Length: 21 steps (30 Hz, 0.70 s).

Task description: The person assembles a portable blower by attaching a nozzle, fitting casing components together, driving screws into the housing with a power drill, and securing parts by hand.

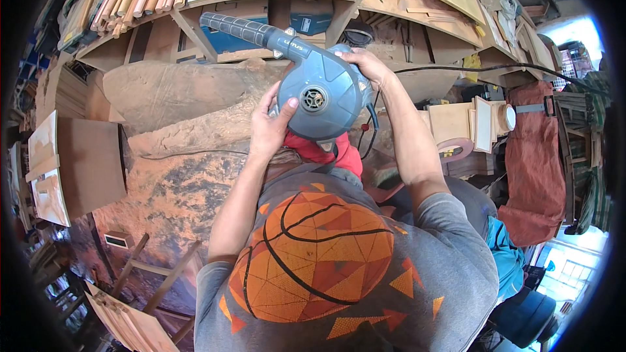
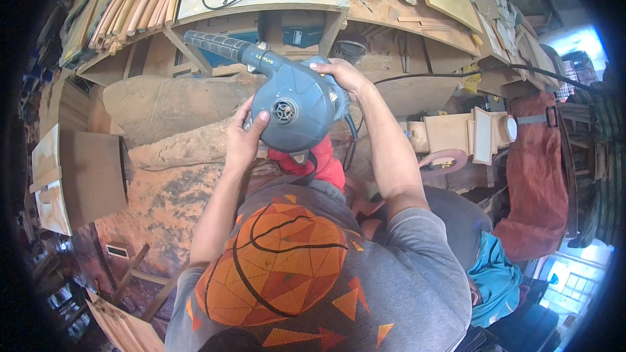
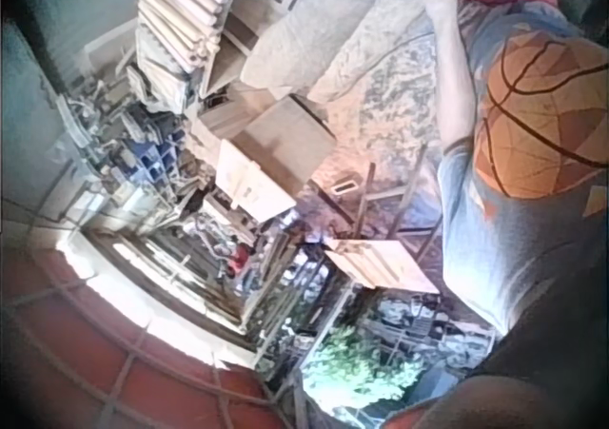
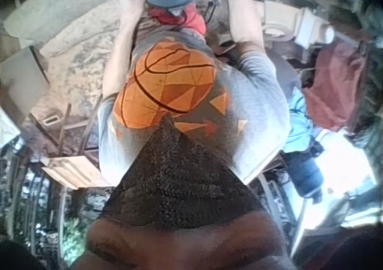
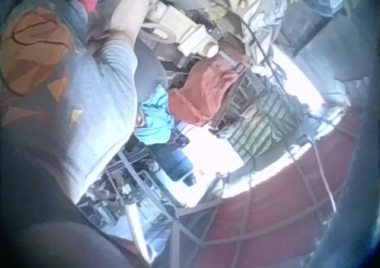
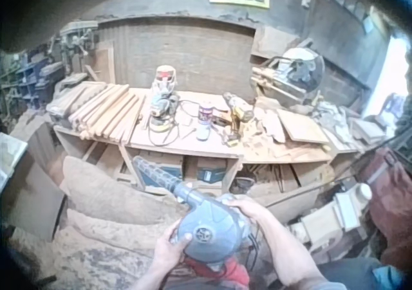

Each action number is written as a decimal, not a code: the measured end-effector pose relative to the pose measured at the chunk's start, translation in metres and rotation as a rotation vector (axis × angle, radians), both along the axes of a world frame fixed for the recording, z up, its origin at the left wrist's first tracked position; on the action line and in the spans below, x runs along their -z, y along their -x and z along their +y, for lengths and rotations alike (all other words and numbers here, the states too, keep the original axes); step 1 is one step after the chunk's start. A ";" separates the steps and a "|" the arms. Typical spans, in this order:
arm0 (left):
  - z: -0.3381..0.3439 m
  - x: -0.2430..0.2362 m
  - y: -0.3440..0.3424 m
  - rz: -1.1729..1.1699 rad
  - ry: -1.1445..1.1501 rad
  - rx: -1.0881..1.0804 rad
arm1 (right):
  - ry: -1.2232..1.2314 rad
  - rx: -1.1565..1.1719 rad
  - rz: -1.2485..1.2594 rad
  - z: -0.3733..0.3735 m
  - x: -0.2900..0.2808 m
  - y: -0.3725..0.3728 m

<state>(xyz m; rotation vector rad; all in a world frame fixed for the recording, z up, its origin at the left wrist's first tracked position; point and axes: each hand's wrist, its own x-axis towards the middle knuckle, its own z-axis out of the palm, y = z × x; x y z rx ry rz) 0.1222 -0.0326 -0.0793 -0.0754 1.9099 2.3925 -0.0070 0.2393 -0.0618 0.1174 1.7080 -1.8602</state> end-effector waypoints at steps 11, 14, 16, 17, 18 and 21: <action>-0.003 0.003 -0.003 -0.005 0.052 -0.004 | 0.018 -0.009 -0.004 -0.005 -0.004 -0.001; -0.002 -0.005 -0.006 -0.016 0.034 -0.006 | 0.097 0.008 0.038 0.000 0.017 0.001; -0.004 -0.011 -0.008 -0.031 0.061 -0.019 | 0.234 -0.057 0.043 0.003 0.027 0.005; -0.005 -0.013 -0.009 -0.042 0.081 -0.027 | 0.243 -0.059 0.039 0.005 0.032 0.005; -0.005 -0.010 -0.009 -0.047 0.089 -0.029 | 0.292 -0.093 0.039 0.002 0.024 0.004; -0.009 0.004 -0.008 -0.080 0.061 -0.054 | 0.330 -0.152 0.040 -0.001 0.019 0.007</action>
